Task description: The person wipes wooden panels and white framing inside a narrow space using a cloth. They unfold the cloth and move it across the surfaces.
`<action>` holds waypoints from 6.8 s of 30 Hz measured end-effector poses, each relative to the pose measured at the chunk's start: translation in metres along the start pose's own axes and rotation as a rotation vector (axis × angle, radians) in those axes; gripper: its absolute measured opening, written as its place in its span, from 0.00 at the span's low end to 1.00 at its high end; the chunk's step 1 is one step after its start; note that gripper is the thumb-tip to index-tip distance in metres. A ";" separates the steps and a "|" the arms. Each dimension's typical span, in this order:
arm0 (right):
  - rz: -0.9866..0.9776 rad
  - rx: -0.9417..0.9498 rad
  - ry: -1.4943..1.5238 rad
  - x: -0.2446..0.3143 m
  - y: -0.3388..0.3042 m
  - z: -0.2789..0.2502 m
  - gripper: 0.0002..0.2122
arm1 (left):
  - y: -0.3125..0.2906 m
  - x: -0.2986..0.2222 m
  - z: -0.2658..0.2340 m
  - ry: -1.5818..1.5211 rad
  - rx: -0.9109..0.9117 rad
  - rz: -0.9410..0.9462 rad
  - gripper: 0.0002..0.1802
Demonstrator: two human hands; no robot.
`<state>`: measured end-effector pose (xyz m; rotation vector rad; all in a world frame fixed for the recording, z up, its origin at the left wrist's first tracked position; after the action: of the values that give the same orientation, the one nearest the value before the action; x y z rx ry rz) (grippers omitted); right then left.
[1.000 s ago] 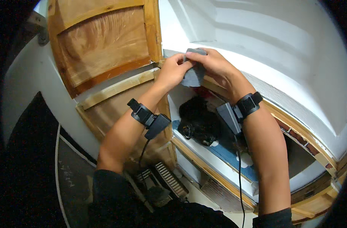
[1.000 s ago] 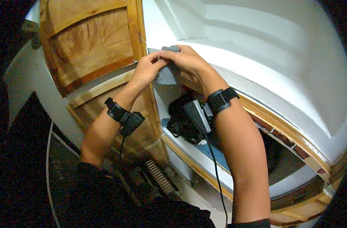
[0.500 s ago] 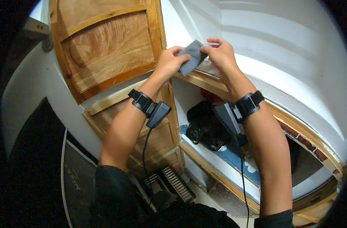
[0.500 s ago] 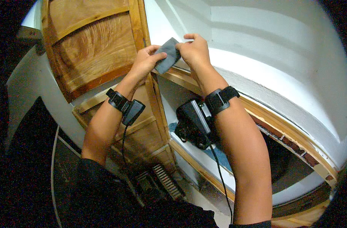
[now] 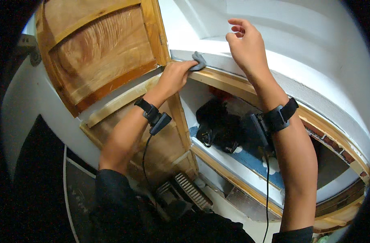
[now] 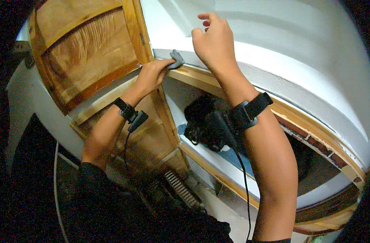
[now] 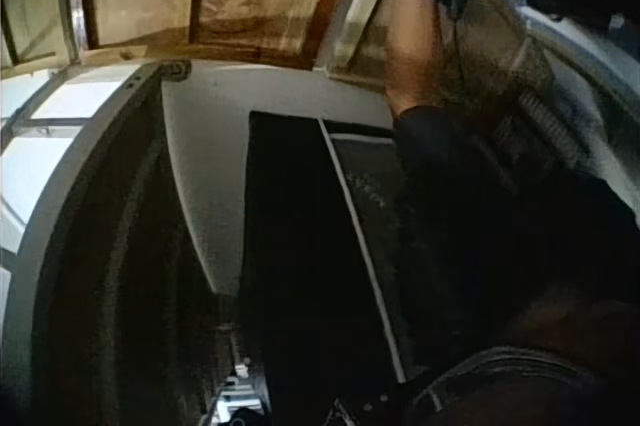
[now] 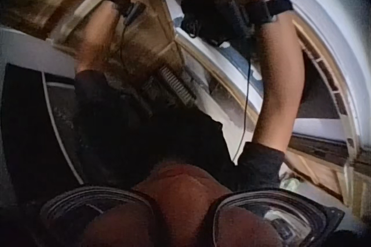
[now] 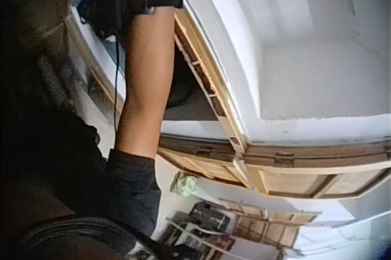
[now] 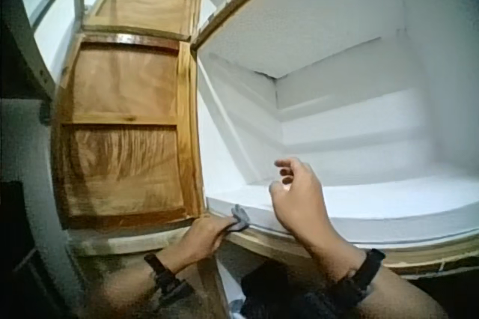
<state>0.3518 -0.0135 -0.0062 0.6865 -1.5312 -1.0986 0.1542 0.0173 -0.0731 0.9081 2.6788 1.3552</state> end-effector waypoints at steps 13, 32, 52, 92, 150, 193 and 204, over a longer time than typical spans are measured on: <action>-0.015 -0.044 0.196 0.037 0.018 -0.016 0.17 | 0.017 -0.133 -0.028 -0.173 -0.060 0.382 0.25; 0.053 -0.046 -0.090 0.031 0.004 -0.076 0.15 | 0.001 0.058 0.005 -0.068 0.133 0.021 0.17; 0.076 -0.229 0.037 0.063 0.004 -0.172 0.14 | 0.028 -0.160 -0.029 -0.140 -0.189 0.182 0.09; 0.050 0.041 0.011 0.039 -0.017 -0.078 0.13 | 0.006 -0.045 0.005 0.122 -0.285 0.042 0.08; 0.103 -0.234 0.459 0.053 -0.027 -0.155 0.10 | 0.035 -0.179 -0.034 -0.269 -0.064 -0.089 0.13; 0.065 1.062 1.977 0.343 -0.304 -0.001 0.24 | -0.267 -0.459 -0.328 0.533 -0.551 -1.583 0.30; 0.233 1.273 2.105 0.387 -0.348 -0.017 0.25 | -0.283 -0.743 -0.371 1.961 -0.255 -1.601 0.23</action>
<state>0.2256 -0.4957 -0.1559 1.5578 -0.0682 1.0246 0.5387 -0.7551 -0.2320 -3.0494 1.5744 1.7165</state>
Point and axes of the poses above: each hand's wrist, its own y-axis towards the middle knuckle, its own z-axis out of the palm, x = y × z, the point moved 6 cm from there along y, towards the middle knuckle, and after that the axes turned 14 degrees about y, right-handed, at the moved point
